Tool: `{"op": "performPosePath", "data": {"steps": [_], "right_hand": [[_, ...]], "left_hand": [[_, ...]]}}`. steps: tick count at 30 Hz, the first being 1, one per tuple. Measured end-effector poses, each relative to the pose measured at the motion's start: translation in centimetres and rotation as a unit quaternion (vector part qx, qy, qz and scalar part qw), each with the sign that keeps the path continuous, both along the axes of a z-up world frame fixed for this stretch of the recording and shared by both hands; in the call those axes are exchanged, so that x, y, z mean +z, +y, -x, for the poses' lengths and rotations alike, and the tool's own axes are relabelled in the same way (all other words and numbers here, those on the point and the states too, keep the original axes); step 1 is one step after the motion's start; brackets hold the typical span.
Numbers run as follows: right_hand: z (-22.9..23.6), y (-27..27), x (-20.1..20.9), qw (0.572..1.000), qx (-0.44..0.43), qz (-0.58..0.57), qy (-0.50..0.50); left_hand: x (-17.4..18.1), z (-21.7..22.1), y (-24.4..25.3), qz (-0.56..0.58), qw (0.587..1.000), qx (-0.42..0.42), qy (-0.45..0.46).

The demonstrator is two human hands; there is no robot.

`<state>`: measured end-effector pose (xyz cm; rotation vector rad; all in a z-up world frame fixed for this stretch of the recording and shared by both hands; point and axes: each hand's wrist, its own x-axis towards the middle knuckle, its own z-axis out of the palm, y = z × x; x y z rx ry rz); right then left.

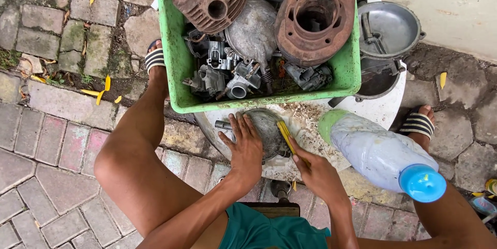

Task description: Cleaning a motorcycle engine part with a brush and cleaning fluid

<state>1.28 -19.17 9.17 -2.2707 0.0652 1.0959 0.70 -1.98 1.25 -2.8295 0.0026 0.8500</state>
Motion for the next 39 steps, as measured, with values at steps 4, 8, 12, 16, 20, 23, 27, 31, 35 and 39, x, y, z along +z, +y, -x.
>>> {"op": "performPosePath", "data": {"steps": [4, 8, 12, 16, 20, 23, 27, 31, 35, 39], "right_hand": [[-2.4, 1.0, -2.7, 0.999, 0.005, -0.014, -0.038], [-1.7, 0.0, -1.1, 0.999, 0.026, 0.03, -0.019], [-0.3, -0.4, -1.2, 0.999, 0.011, 0.044, 0.014], [-3.5, 2.3, -1.2, 0.999, 0.018, 0.036, -0.02], [-2.4, 1.5, -0.4, 0.998, 0.031, 0.046, -0.021], [-1.9, 1.0, 1.0, 0.998, 0.025, 0.061, 0.008], [-3.0, 2.7, -0.3, 0.996, 0.046, 0.071, -0.042], [-3.5, 5.3, 2.9, 0.991, 0.067, 0.102, -0.063], [-1.3, 4.5, 2.9, 0.984, 0.089, 0.143, -0.061], [-2.4, 6.2, 1.2, 0.985, 0.094, 0.113, -0.095]], "left_hand": [[2.1, -0.3, 0.0, 0.016, 1.0, 0.016, 0.013], [1.0, 0.3, 0.0, -0.028, 1.0, 0.006, -0.013], [0.4, 0.4, 0.1, -0.022, 0.999, 0.034, -0.006], [-0.6, 0.3, 0.4, -0.013, 0.999, 0.022, 0.025], [0.6, 0.3, 0.3, -0.014, 1.0, 0.01, 0.023], [1.4, -0.2, 0.4, -0.012, 1.0, 0.017, 0.019], [1.4, -0.1, 0.5, -0.002, 0.999, 0.007, 0.053], [-0.2, 0.4, 0.6, 0.007, 0.999, 0.015, 0.045], [-1.7, 0.5, 0.6, -0.018, 1.0, 0.012, 0.021], [-1.6, 0.2, 0.4, -0.008, 0.999, 0.038, 0.021]]}}
